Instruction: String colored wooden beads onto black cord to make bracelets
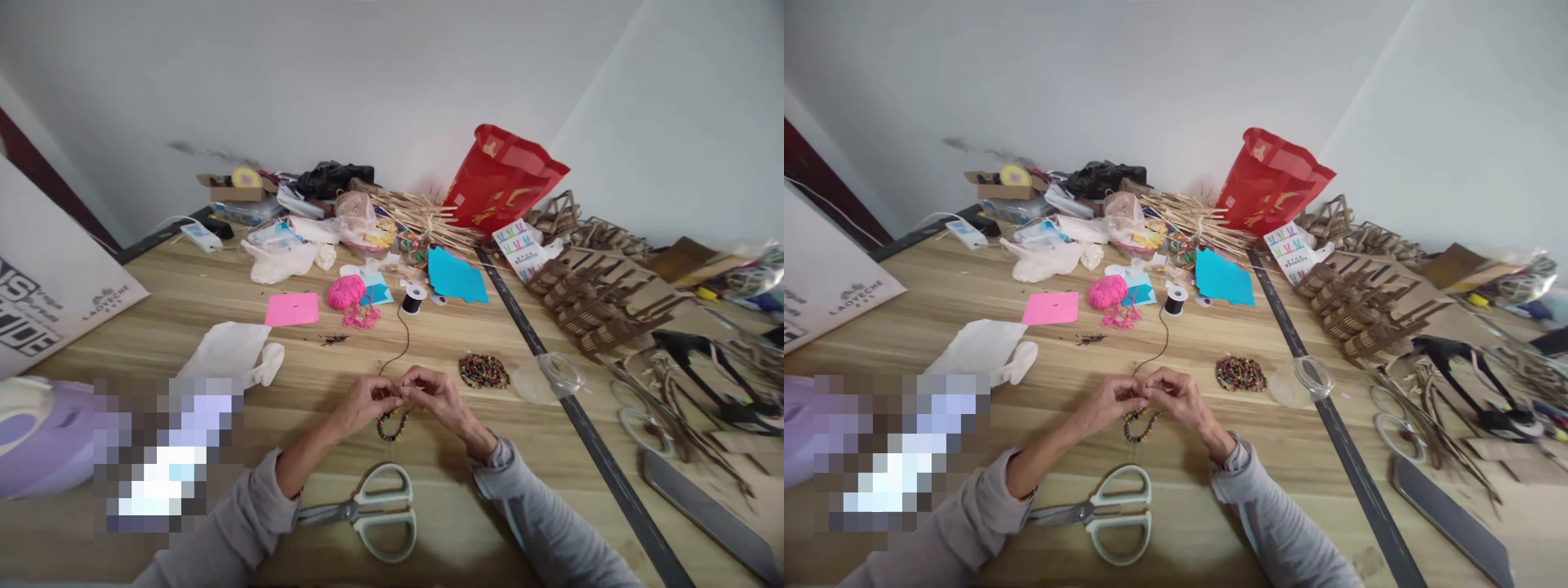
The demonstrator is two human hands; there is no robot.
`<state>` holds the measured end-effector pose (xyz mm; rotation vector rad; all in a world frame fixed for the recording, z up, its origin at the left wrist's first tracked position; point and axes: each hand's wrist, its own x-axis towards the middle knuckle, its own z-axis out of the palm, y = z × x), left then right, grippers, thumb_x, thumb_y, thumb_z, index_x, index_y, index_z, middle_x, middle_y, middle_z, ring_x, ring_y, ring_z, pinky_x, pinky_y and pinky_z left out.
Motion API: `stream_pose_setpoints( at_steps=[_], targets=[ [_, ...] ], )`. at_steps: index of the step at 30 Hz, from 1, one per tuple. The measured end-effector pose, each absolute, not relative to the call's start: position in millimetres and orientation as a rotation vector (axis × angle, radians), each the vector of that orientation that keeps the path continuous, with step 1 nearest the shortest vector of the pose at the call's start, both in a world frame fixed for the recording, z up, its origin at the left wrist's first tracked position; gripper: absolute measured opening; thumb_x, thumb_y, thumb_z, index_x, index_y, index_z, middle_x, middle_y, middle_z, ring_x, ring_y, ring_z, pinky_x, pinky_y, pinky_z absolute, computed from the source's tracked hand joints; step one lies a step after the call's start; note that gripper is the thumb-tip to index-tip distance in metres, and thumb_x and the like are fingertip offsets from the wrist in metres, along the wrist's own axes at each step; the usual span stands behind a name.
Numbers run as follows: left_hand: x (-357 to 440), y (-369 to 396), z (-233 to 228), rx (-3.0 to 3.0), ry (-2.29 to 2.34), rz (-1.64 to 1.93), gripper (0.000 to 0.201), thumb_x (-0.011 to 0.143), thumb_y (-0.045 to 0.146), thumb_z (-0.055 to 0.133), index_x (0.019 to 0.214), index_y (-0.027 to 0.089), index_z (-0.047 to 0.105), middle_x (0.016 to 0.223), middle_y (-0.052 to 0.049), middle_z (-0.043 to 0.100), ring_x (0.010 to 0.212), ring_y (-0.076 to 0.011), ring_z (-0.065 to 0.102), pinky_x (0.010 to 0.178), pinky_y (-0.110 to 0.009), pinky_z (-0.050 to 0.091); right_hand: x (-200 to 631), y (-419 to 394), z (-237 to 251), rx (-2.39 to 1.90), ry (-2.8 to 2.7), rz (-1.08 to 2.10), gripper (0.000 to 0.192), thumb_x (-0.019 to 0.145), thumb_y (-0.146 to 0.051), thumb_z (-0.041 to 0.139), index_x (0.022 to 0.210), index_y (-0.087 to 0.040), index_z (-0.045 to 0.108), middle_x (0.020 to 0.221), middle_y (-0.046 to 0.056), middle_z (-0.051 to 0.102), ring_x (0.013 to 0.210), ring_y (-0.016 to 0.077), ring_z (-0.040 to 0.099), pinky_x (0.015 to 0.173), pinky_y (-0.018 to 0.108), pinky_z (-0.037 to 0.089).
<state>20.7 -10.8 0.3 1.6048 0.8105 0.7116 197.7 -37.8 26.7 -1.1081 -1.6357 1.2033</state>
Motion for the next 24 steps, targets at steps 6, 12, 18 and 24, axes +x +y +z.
stream_pose_setpoints(
  at_steps=[6,12,18,24],
  targets=[
    [13.4,-13.7,14.0,1.605,0.842,0.767,0.016,0.076,0.026,0.062,0.067,0.012,0.064,0.063,-0.001,0.060,0.061,-0.0122,0.051,0.059,-0.023,0.039,213.8,-39.0,22.2,-1.279,-1.992,0.898,0.015,0.087,-0.030,0.058,0.086,-0.015,0.060,0.075,0.002,0.059,0.064,0.0109,0.052,0.054,0.020,0.039],
    [3.1,-14.9,28.7,1.473,0.788,0.802,0.016,0.075,0.028,0.062,0.068,0.013,0.062,0.068,-0.004,0.067,0.061,-0.0129,0.055,0.057,-0.023,0.040,225.1,-47.6,16.5,-1.345,-2.554,0.540,0.016,0.081,-0.004,0.053,0.089,-0.017,0.059,0.086,0.002,0.057,0.069,0.0111,0.054,0.064,0.021,0.038],
    [-8.2,-17.0,35.4,1.390,0.811,0.804,0.018,0.075,0.030,0.063,0.071,0.013,0.063,0.075,-0.007,0.073,0.065,-0.0144,0.060,0.061,-0.024,0.044,220.9,-46.7,12.7,-1.352,-2.684,0.366,0.012,0.084,-0.008,0.049,0.085,-0.018,0.056,0.083,0.002,0.055,0.062,0.0109,0.051,0.055,0.021,0.033],
    [-24.9,-18.6,42.1,1.373,0.803,0.843,0.019,0.074,0.033,0.065,0.069,0.015,0.062,0.074,-0.005,0.072,0.071,-0.0166,0.063,0.066,-0.025,0.046,217.2,-45.1,33.2,-1.205,-2.616,0.628,0.012,0.081,-0.007,0.050,0.081,-0.018,0.053,0.072,0.000,0.054,0.058,0.0108,0.048,0.055,0.021,0.034]
  ],
)
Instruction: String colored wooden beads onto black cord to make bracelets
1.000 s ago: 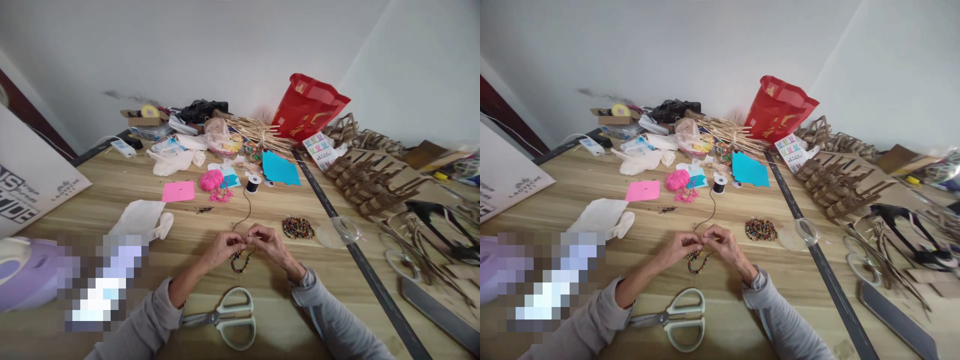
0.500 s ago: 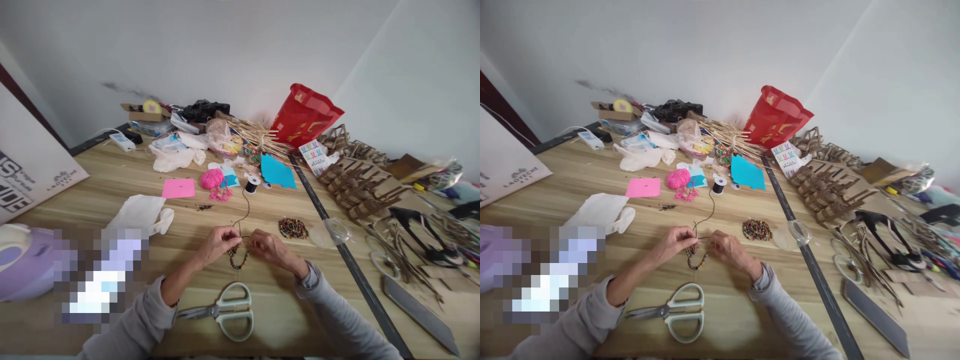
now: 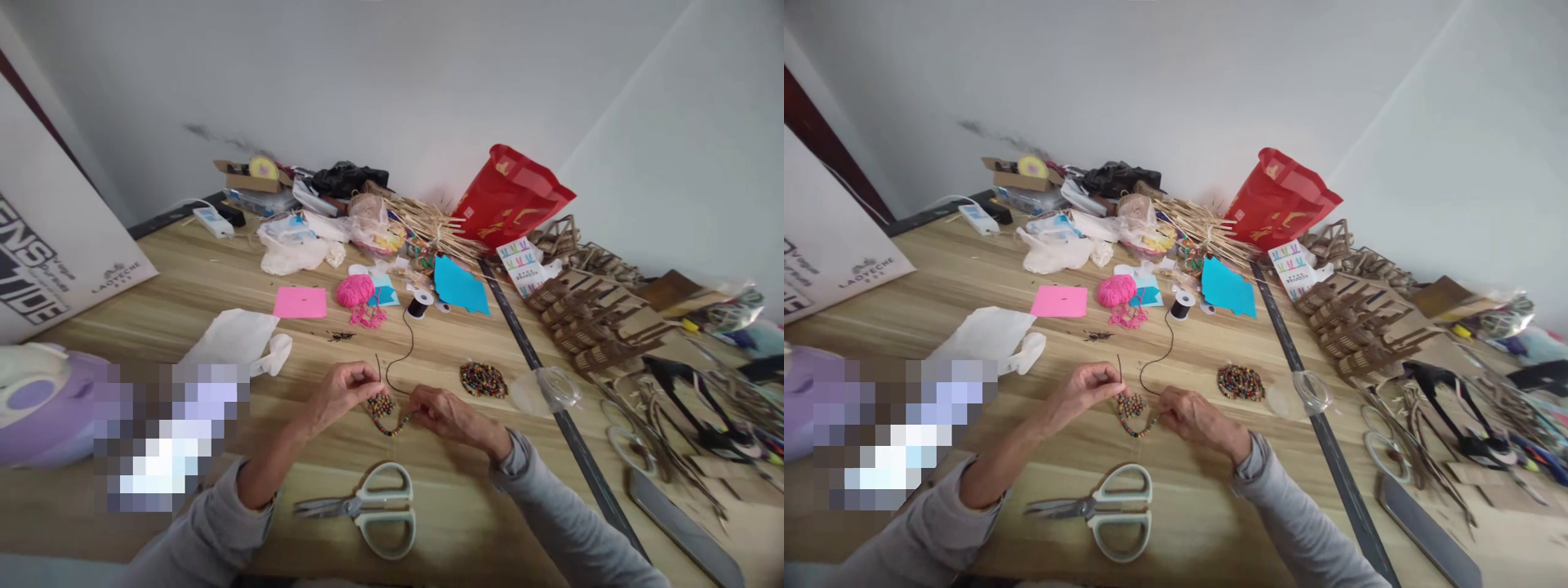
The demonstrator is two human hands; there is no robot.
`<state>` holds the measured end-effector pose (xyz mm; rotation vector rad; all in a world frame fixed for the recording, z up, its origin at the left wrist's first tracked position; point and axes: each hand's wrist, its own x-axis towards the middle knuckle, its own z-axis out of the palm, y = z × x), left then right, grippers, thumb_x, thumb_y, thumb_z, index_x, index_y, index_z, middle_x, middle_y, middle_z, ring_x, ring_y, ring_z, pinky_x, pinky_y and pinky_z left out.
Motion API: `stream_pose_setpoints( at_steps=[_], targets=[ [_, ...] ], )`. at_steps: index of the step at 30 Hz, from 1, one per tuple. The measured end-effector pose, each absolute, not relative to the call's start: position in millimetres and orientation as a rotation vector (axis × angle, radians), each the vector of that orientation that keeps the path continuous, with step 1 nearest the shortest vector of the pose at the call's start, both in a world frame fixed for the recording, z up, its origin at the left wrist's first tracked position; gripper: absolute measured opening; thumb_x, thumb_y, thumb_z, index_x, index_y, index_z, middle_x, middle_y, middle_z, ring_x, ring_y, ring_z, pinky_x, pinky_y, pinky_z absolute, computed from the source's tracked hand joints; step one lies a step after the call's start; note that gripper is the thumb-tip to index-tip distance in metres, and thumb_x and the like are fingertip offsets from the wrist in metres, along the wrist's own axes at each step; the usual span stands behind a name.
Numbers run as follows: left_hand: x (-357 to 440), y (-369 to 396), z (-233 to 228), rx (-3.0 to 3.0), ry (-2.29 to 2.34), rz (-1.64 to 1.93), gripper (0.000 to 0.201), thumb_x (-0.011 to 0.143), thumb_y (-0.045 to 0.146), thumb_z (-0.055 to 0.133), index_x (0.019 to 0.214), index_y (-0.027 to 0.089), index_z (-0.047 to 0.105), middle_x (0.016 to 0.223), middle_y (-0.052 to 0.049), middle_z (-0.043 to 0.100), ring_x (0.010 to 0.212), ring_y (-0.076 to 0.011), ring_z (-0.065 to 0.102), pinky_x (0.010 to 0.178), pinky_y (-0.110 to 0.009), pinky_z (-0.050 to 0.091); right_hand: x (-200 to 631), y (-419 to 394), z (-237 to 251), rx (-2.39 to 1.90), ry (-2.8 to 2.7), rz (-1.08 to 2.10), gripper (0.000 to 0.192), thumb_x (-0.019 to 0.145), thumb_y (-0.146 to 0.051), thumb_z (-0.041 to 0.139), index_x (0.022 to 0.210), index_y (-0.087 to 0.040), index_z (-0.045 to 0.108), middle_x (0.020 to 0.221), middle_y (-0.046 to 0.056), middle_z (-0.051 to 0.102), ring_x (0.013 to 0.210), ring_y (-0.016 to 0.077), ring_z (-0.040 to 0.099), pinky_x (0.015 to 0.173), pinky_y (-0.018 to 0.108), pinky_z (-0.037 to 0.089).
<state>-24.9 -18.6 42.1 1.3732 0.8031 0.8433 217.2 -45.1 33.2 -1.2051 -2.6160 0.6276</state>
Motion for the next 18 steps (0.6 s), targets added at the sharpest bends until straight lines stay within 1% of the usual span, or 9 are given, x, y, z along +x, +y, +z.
stream_pose_setpoints(
  at_steps=[2,3,6,9,11,14,18],
  targets=[
    [-31.6,-17.9,42.8,1.380,0.788,0.838,0.019,0.073,0.033,0.066,0.069,0.015,0.062,0.074,-0.004,0.072,0.073,-0.0173,0.064,0.068,-0.026,0.047,216.4,-45.2,43.0,-1.225,-2.598,0.724,0.016,0.078,-0.003,0.048,0.083,-0.018,0.054,0.065,-0.003,0.053,0.053,0.0094,0.046,0.052,0.020,0.032],
    [-35.0,-17.3,42.5,1.388,0.784,0.831,0.019,0.072,0.033,0.067,0.069,0.015,0.062,0.073,-0.004,0.071,0.073,-0.0173,0.064,0.068,-0.026,0.047,216.1,-45.0,47.2,-1.236,-2.608,0.720,0.018,0.076,-0.001,0.048,0.082,-0.018,0.053,0.064,-0.004,0.053,0.052,0.0091,0.045,0.052,0.020,0.032],
    [-44.8,-15.3,40.8,1.434,0.806,0.837,0.018,0.072,0.032,0.067,0.068,0.015,0.062,0.069,-0.003,0.069,0.068,-0.0156,0.061,0.065,-0.025,0.046,215.0,-43.9,56.1,-1.234,-2.708,0.573,0.019,0.075,-0.001,0.047,0.082,-0.018,0.054,0.069,-0.001,0.055,0.056,0.0104,0.046,0.054,0.022,0.031],
    [-53.8,-15.0,42.3,1.443,0.831,0.870,0.018,0.072,0.032,0.067,0.067,0.015,0.062,0.069,-0.003,0.068,0.067,-0.0150,0.059,0.064,-0.025,0.045,212.4,-43.5,60.6,-1.211,-2.839,0.397,0.015,0.080,-0.004,0.046,0.083,-0.017,0.054,0.078,0.004,0.058,0.063,0.0128,0.050,0.058,0.024,0.032],
    [-59.4,-16.2,46.5,1.422,0.857,0.895,0.018,0.072,0.031,0.067,0.067,0.015,0.062,0.069,-0.003,0.068,0.068,-0.0156,0.059,0.066,-0.025,0.045,209.8,-44.1,62.7,-1.208,-2.891,0.336,0.014,0.082,-0.005,0.046,0.081,-0.017,0.053,0.079,0.005,0.058,0.063,0.0134,0.051,0.058,0.024,0.033],
    [-66.9,-18.9,54.9,1.406,0.877,0.925,0.016,0.073,0.031,0.066,0.066,0.017,0.061,0.070,-0.002,0.068,0.071,-0.0161,0.060,0.068,-0.025,0.046,206.0,-45.1,65.9,-1.218,-2.864,0.378,0.015,0.083,-0.004,0.046,0.079,-0.017,0.054,0.078,0.004,0.057,0.062,0.0130,0.051,0.057,0.024,0.033],
    [-75.3,-19.1,58.3,1.408,0.915,0.993,0.016,0.075,0.031,0.065,0.067,0.017,0.063,0.070,-0.001,0.066,0.072,-0.0158,0.060,0.069,-0.025,0.047,204.1,-46.1,72.9,-1.184,-2.712,0.554,0.015,0.084,-0.006,0.048,0.081,-0.017,0.058,0.078,0.003,0.057,0.062,0.0119,0.051,0.057,0.023,0.035]
  ],
)
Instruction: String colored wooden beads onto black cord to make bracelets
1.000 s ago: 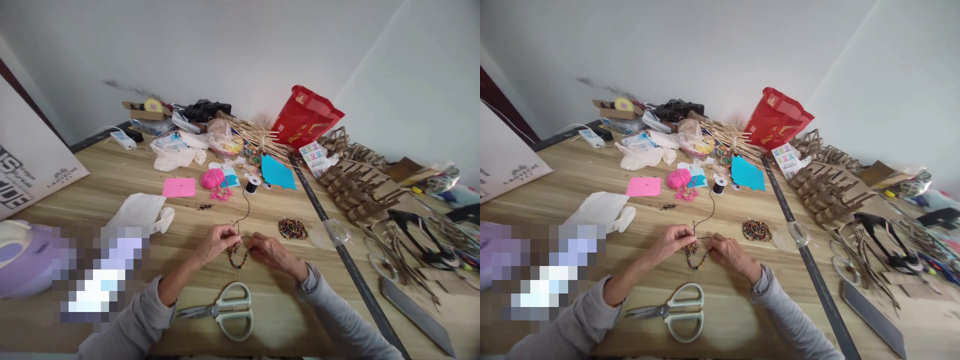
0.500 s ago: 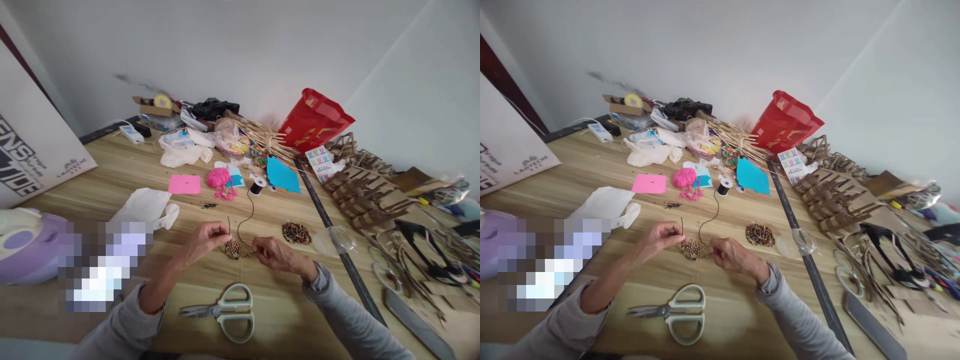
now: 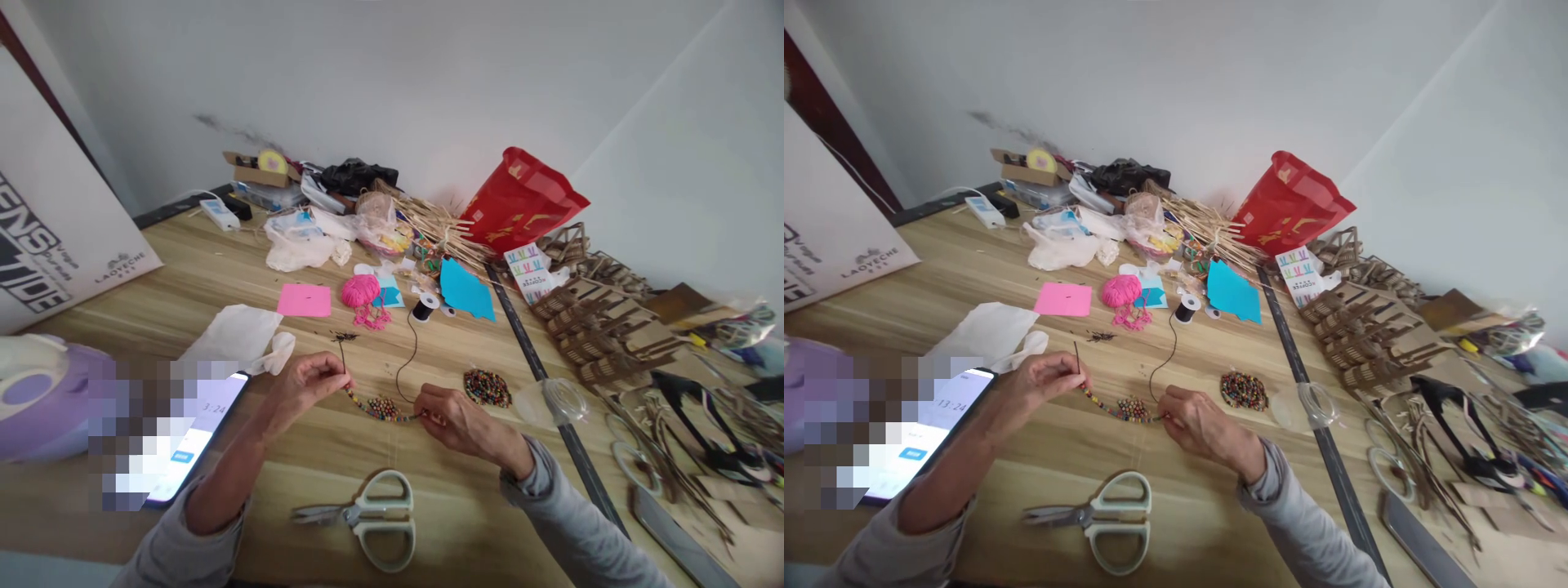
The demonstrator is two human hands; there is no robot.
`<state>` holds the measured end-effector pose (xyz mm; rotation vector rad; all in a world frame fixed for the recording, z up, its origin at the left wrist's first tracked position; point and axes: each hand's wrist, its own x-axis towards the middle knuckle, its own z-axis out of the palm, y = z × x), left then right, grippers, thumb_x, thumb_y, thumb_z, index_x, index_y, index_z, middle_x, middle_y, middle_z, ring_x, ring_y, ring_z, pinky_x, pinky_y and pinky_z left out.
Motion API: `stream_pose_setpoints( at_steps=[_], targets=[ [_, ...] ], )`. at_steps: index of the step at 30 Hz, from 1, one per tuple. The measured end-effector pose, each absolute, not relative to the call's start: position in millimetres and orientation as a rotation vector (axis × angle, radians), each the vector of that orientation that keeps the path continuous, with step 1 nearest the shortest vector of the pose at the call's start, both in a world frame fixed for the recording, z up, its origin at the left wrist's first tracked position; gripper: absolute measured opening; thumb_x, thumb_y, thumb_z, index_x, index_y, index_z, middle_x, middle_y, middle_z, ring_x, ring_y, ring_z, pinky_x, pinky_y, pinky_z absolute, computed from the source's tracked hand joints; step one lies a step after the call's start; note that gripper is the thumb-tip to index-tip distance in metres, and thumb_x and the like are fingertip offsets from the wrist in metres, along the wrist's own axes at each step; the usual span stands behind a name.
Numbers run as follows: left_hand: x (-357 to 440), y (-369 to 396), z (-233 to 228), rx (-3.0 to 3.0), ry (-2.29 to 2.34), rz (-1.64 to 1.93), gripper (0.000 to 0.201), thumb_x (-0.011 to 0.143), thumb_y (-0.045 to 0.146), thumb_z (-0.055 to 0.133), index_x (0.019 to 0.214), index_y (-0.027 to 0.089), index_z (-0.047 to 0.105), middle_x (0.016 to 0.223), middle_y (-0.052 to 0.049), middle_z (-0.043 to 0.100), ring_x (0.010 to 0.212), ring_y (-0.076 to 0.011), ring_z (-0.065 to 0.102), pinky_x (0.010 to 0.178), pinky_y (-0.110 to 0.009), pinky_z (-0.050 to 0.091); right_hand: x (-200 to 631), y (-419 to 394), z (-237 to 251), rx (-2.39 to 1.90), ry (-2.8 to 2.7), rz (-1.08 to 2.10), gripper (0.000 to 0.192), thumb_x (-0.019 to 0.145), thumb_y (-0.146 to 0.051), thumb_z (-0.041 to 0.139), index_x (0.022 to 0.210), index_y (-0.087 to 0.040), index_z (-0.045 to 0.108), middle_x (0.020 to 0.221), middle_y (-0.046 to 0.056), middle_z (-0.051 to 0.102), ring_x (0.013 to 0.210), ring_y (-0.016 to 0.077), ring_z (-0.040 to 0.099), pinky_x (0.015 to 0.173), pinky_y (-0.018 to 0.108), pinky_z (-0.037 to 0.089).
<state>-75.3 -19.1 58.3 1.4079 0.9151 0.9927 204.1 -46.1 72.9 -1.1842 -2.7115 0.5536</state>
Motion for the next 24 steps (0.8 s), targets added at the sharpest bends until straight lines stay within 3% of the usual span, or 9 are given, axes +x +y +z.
stream_pose_setpoints(
  at_steps=[4,8,19,24],
  targets=[
    [-80.4,-12.4,48.2,1.329,0.930,1.112,0.015,0.076,0.032,0.064,0.072,0.017,0.066,0.078,-0.003,0.068,0.080,-0.0166,0.061,0.076,-0.026,0.047,207.1,-47.7,81.1,-1.176,-2.509,0.726,0.014,0.087,-0.012,0.049,0.083,-0.017,0.061,0.077,0.003,0.057,0.059,0.0104,0.051,0.055,0.022,0.039],
    [-79.4,-6.8,40.7,1.239,0.964,1.160,0.015,0.072,0.030,0.068,0.070,0.016,0.065,0.072,-0.002,0.066,0.075,-0.0155,0.060,0.074,-0.026,0.047,213.8,-47.9,81.4,-1.197,-2.328,0.788,0.010,0.087,-0.018,0.055,0.084,-0.017,0.065,0.075,0.003,0.058,0.060,0.0105,0.052,0.054,0.021,0.039],
    [-57.2,-12.0,51.3,1.238,0.959,0.974,0.017,0.071,0.029,0.067,0.066,0.016,0.058,0.062,0.000,0.065,0.062,-0.0141,0.060,0.064,-0.026,0.048,221.3,-50.0,73.6,-1.165,-2.177,0.821,0.016,0.088,-0.025,0.058,0.083,-0.015,0.070,0.062,-0.002,0.046,0.056,0.0095,0.042,0.053,0.022,0.033],
    [-46.9,-14.4,49.3,1.353,0.898,0.862,0.018,0.073,0.029,0.067,0.066,0.015,0.058,0.066,-0.002,0.067,0.066,-0.0142,0.061,0.067,-0.026,0.046,221.7,-53.9,80.1,-1.143,-2.138,0.909,0.018,0.086,-0.029,0.061,0.080,-0.015,0.070,0.063,-0.001,0.047,0.057,0.0093,0.042,0.053,0.022,0.032]
  ],
)
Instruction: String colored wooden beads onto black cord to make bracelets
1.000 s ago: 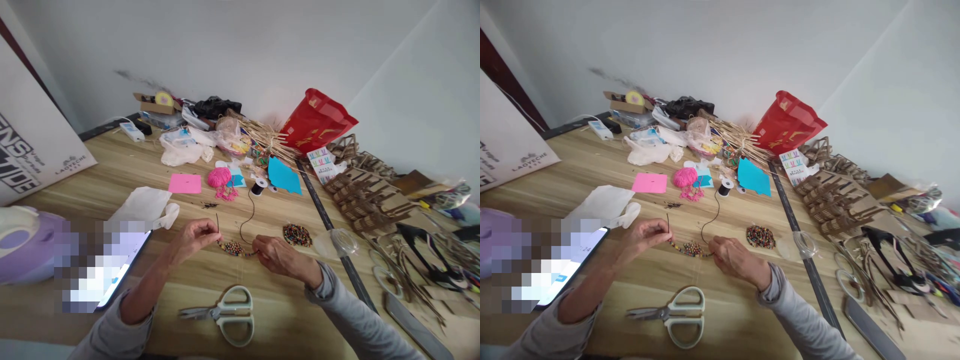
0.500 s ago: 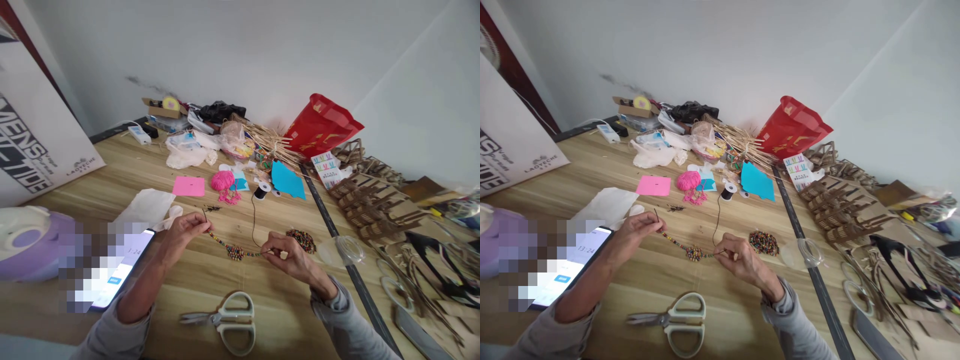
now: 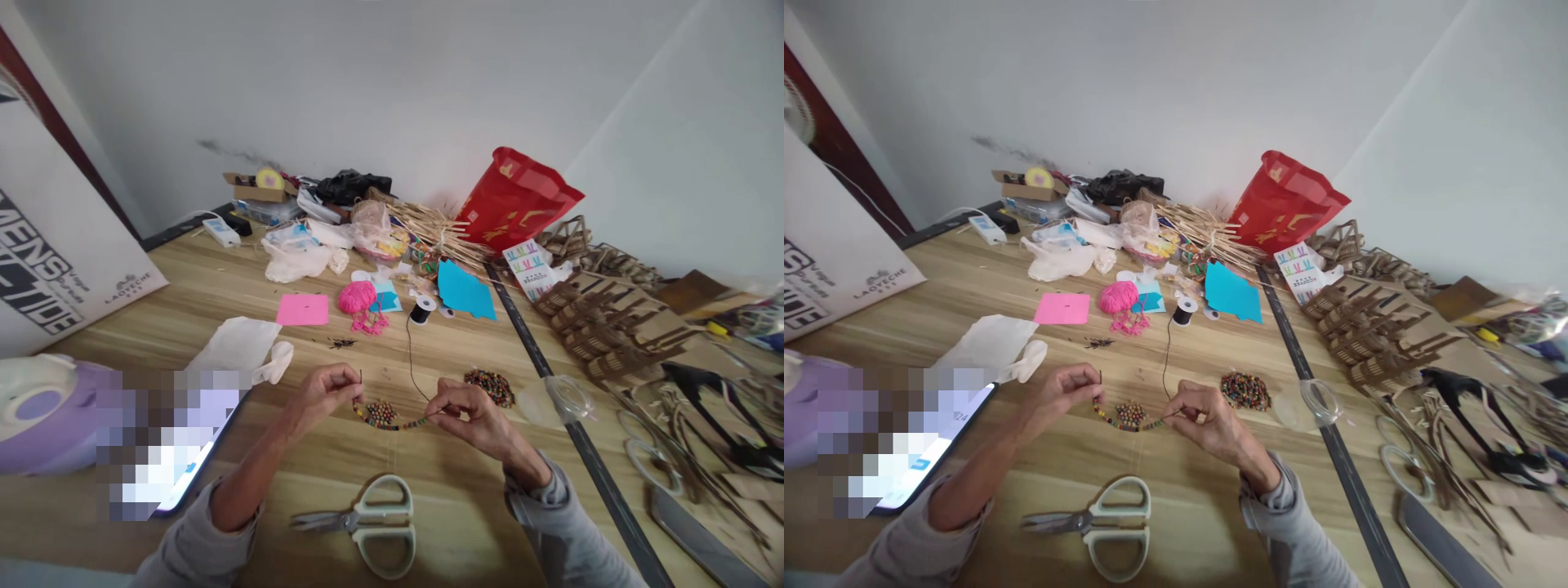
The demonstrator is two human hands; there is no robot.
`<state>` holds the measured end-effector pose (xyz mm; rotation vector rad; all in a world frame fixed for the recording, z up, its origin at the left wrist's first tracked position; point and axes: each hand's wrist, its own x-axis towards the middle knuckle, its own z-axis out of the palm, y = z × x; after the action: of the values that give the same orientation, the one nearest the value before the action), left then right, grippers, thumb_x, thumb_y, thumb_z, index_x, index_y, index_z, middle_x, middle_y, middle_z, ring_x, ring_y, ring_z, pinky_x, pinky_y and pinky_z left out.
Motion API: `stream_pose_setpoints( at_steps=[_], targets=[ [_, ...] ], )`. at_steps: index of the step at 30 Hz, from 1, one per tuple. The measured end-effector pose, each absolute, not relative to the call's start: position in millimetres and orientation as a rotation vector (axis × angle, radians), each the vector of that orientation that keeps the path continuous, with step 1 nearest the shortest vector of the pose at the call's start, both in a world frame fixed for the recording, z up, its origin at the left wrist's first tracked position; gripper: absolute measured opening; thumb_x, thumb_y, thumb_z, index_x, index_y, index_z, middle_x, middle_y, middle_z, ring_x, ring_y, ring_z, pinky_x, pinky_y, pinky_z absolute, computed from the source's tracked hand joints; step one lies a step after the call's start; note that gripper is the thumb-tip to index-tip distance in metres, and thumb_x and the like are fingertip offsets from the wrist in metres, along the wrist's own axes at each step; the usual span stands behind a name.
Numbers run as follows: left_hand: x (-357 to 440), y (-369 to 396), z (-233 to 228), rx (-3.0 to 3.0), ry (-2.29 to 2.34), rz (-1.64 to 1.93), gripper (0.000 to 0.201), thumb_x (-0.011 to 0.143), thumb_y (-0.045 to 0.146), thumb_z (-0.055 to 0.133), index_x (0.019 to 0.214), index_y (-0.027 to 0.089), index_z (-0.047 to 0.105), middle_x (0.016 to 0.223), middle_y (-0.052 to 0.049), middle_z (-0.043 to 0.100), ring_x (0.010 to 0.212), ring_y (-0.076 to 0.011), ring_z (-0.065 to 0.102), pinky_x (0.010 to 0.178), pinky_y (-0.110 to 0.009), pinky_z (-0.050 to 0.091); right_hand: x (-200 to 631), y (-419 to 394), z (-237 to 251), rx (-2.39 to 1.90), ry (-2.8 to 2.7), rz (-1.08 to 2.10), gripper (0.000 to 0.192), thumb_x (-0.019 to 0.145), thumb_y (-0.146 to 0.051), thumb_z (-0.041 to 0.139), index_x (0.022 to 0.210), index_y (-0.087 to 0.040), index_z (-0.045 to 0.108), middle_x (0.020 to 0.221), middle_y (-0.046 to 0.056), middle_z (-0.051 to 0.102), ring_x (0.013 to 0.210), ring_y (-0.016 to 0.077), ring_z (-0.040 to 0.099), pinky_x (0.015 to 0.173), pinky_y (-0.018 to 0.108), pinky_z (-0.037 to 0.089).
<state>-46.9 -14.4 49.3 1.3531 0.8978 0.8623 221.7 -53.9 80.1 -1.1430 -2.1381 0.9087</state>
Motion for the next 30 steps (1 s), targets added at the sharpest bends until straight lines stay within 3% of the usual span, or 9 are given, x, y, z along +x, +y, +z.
stream_pose_setpoints(
  at_steps=[4,7,11,13,21,30],
  targets=[
    [-29.4,-19.8,49.3,1.410,0.625,0.733,0.019,0.075,0.031,0.068,0.069,0.014,0.061,0.099,-0.009,0.070,0.091,-0.0200,0.062,0.079,-0.030,0.047,213.7,-54.3,84.2,-1.117,-2.109,1.022,0.023,0.085,-0.034,0.062,0.077,-0.014,0.070,0.065,-0.001,0.049,0.057,0.0090,0.043,0.052,0.021,0.033],
    [-11.6,-24.5,47.6,1.342,0.478,0.701,0.021,0.074,0.033,0.071,0.070,0.014,0.062,0.105,-0.011,0.068,0.101,-0.0219,0.060,0.086,-0.032,0.044,205.4,-52.5,83.2,-1.091,-2.092,1.046,0.026,0.084,-0.037,0.063,0.074,-0.014,0.069,0.064,-0.001,0.047,0.055,0.0085,0.041,0.051,0.021,0.032],
    [6.0,-28.4,42.1,1.265,0.570,0.687,0.026,0.070,0.036,0.074,0.069,0.012,0.062,0.071,-0.004,0.065,0.064,-0.0117,0.056,0.062,-0.025,0.042,200.0,-49.3,75.6,-1.092,-2.079,0.991,0.024,0.084,-0.036,0.064,0.075,-0.014,0.069,0.064,-0.001,0.049,0.056,0.0087,0.042,0.052,0.021,0.032],
    [9.9,-29.3,39.1,1.219,0.629,0.722,0.027,0.067,0.036,0.076,0.068,0.012,0.062,0.062,0.000,0.060,0.056,-0.0088,0.051,0.055,-0.022,0.038,200.0,-48.5,70.5,-1.106,-2.075,0.943,0.021,0.083,-0.034,0.065,0.076,-0.014,0.069,0.065,-0.001,0.049,0.057,0.0088,0.042,0.052,0.020,0.032],
    [7.8,-32.1,36.2,1.239,0.731,0.737,0.021,0.066,0.030,0.073,0.065,0.013,0.061,0.058,0.001,0.059,0.050,-0.0070,0.046,0.045,-0.018,0.032,202.2,-49.4,58.3,-1.127,-2.088,0.985,0.012,0.084,-0.025,0.062,0.078,-0.014,0.065,0.068,0.000,0.056,0.059,0.0097,0.047,0.054,0.020,0.035],
    [8.1,-32.5,30.4,1.214,0.867,0.693,0.019,0.063,0.029,0.070,0.063,0.014,0.059,0.059,0.000,0.062,0.053,-0.0091,0.053,0.049,-0.019,0.037,210.8,-43.5,50.9,-1.169,-2.228,0.968,0.013,0.087,-0.021,0.056,0.083,-0.015,0.066,0.079,0.004,0.063,0.065,0.0107,0.054,0.057,0.020,0.039]
  ],
)
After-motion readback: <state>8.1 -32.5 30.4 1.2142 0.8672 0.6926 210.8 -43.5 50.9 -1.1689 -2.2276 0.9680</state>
